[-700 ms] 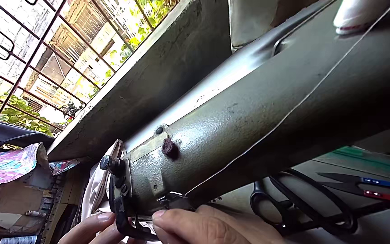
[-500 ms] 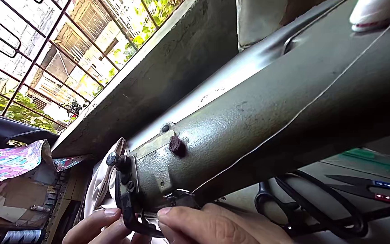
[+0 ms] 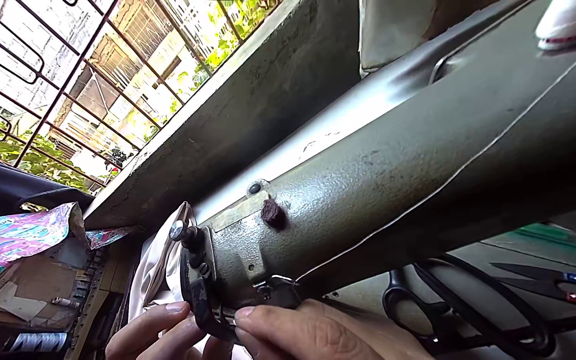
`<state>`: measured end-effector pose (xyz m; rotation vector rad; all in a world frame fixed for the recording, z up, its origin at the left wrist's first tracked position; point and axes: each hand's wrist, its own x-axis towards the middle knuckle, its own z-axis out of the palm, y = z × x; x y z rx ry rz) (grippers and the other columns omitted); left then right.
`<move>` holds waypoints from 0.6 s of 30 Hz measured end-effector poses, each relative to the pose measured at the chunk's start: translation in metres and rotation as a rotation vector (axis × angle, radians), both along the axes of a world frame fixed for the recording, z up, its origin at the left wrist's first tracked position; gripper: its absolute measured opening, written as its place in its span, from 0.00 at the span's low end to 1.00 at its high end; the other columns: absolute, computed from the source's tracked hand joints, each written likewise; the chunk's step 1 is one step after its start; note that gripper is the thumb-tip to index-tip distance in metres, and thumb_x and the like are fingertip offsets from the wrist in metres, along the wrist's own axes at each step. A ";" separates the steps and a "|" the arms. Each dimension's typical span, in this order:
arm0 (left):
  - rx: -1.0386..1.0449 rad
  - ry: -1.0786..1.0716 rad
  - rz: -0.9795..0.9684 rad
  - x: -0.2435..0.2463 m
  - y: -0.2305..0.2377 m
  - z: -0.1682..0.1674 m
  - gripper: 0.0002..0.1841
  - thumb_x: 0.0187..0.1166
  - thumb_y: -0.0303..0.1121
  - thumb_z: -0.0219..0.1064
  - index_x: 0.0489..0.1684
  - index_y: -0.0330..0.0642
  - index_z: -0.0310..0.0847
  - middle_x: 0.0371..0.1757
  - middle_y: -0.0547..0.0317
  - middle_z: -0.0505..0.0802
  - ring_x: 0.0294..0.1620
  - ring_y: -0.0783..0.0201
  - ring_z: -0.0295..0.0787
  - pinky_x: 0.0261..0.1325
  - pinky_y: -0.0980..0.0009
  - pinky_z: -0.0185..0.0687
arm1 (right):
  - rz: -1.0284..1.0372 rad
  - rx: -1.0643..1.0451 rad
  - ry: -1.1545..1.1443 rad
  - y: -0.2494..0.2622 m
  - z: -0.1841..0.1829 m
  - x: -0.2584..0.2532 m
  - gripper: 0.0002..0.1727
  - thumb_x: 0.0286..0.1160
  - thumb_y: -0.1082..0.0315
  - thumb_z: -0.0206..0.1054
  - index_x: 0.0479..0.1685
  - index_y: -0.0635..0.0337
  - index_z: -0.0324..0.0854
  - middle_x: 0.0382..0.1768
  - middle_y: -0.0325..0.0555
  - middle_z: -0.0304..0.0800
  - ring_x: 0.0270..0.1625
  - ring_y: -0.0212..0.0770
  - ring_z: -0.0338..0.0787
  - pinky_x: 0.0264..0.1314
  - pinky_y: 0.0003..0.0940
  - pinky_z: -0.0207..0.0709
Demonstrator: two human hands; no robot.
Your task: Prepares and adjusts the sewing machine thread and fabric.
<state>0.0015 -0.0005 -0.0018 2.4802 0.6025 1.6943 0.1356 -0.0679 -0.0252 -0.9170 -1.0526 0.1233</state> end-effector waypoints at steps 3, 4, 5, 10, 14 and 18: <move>0.059 0.027 0.061 0.001 -0.001 0.001 0.07 0.78 0.38 0.74 0.49 0.52 0.91 0.57 0.77 0.86 0.64 0.79 0.80 0.66 0.83 0.76 | 0.047 0.007 0.013 -0.001 -0.001 0.001 0.06 0.75 0.72 0.74 0.41 0.65 0.94 0.30 0.48 0.94 0.30 0.30 0.89 0.33 0.20 0.78; 0.089 0.035 0.086 0.002 -0.002 0.001 0.07 0.79 0.37 0.74 0.49 0.51 0.91 0.56 0.76 0.86 0.63 0.79 0.81 0.65 0.84 0.76 | 0.060 0.004 0.014 -0.001 -0.001 0.002 0.06 0.75 0.72 0.74 0.42 0.65 0.94 0.31 0.48 0.95 0.31 0.29 0.89 0.34 0.19 0.79; 0.125 0.040 0.105 0.002 -0.002 0.000 0.07 0.79 0.37 0.73 0.48 0.50 0.91 0.55 0.75 0.86 0.61 0.79 0.81 0.64 0.84 0.77 | 0.067 -0.003 0.012 -0.001 -0.001 0.003 0.06 0.75 0.72 0.74 0.42 0.65 0.94 0.31 0.48 0.95 0.32 0.29 0.89 0.34 0.19 0.79; 0.201 0.058 0.144 0.002 -0.003 -0.005 0.03 0.77 0.33 0.74 0.42 0.49 0.92 0.52 0.72 0.86 0.56 0.78 0.82 0.60 0.83 0.77 | 0.111 -0.030 0.009 -0.001 0.000 0.007 0.07 0.77 0.71 0.74 0.44 0.65 0.95 0.35 0.47 0.95 0.35 0.26 0.90 0.39 0.17 0.82; 0.066 -0.049 0.017 -0.003 -0.004 -0.007 0.04 0.74 0.32 0.76 0.40 0.54 0.90 0.53 0.74 0.87 0.56 0.76 0.85 0.57 0.83 0.84 | 0.229 -0.029 0.006 -0.004 -0.001 0.014 0.11 0.83 0.68 0.69 0.49 0.69 0.92 0.41 0.47 0.96 0.41 0.24 0.91 0.48 0.17 0.85; -0.355 -0.263 -0.646 -0.012 -0.012 -0.004 0.08 0.78 0.31 0.71 0.51 0.49 0.90 0.55 0.65 0.92 0.53 0.67 0.90 0.56 0.72 0.87 | 0.366 -0.032 0.077 -0.010 -0.001 0.025 0.11 0.83 0.70 0.68 0.51 0.70 0.89 0.40 0.44 0.95 0.37 0.22 0.89 0.40 0.16 0.84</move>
